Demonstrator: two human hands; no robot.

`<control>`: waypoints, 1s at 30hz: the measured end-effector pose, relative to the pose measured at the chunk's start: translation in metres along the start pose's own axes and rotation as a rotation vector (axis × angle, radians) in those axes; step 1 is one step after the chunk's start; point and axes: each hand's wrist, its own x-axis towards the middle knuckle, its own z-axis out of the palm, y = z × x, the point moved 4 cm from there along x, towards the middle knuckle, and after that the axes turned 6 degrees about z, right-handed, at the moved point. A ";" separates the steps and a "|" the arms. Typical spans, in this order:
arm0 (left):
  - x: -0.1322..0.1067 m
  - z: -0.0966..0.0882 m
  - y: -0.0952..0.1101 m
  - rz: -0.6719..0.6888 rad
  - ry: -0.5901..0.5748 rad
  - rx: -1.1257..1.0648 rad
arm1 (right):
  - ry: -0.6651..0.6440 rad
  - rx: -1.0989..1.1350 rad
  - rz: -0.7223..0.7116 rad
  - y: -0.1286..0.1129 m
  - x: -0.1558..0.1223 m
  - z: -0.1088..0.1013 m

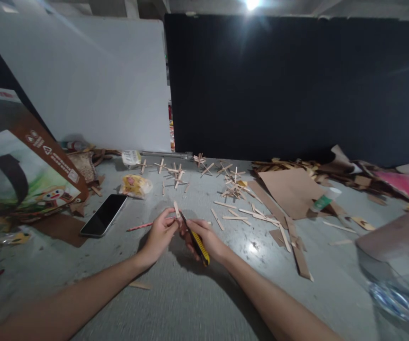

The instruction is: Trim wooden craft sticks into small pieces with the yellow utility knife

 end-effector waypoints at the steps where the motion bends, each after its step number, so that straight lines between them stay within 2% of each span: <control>1: 0.000 0.000 0.000 0.000 0.001 -0.001 | -0.004 0.008 0.015 0.000 0.000 0.000; 15: 0.000 -0.001 -0.002 -0.015 0.011 -0.029 | 0.014 -0.084 0.034 0.001 0.000 0.004; 30: 0.000 -0.001 -0.003 -0.025 0.010 -0.038 | 0.014 -0.076 0.015 0.005 0.001 0.003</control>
